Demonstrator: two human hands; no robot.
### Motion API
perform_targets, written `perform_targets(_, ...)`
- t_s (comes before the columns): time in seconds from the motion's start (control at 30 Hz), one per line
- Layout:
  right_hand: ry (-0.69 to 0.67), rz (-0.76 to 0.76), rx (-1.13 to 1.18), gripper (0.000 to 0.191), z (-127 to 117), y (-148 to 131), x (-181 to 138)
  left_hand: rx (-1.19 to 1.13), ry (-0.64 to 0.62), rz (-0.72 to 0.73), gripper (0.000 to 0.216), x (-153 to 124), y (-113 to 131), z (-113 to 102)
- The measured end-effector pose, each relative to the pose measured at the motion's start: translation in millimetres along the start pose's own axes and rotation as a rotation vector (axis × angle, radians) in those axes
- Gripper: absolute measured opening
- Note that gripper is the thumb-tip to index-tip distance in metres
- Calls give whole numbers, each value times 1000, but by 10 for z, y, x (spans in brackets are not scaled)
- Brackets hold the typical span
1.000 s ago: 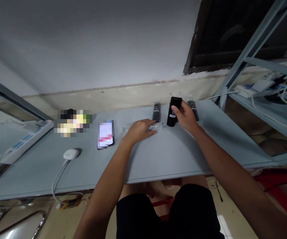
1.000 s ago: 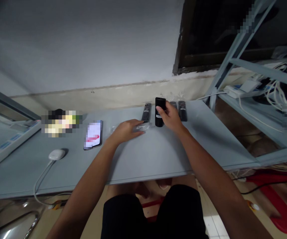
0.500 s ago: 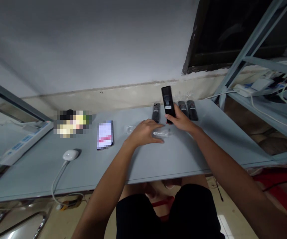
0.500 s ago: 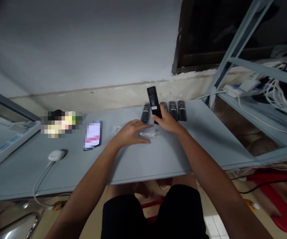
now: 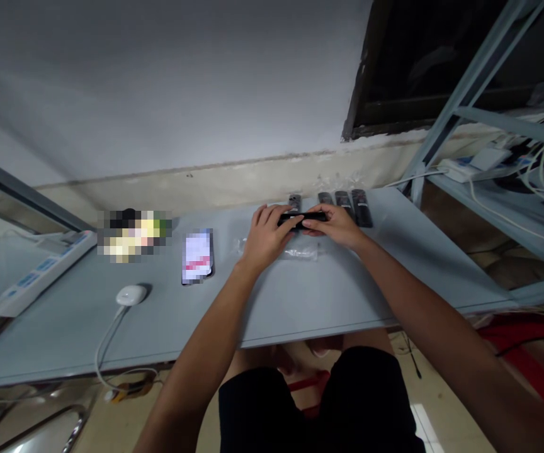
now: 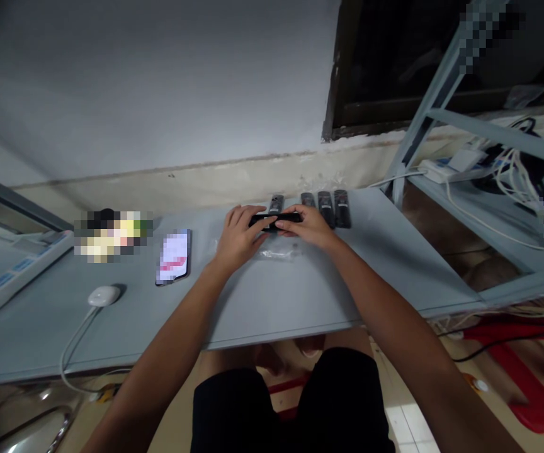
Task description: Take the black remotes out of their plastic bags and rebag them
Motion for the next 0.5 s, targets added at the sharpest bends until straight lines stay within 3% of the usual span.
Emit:
perform_targets(0.33, -97, 80, -31, 40, -52, 7, -36, 29, -133, -39, 52, -45, 9, 104)
perform_targets(0.5, -23, -111, -408, 43, -105, -19, -5, -10, -172, -62, 50, -48, -44, 94)
Point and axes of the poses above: each hand's wrist, its own x-axis towards the middle knuckle, its own z-axis out of the palm, y = z × x, the point moved 3 cm from there along x, towards the middle knuckle, and after that the axes turned 5 degrees about z, right-handed, at the moved point
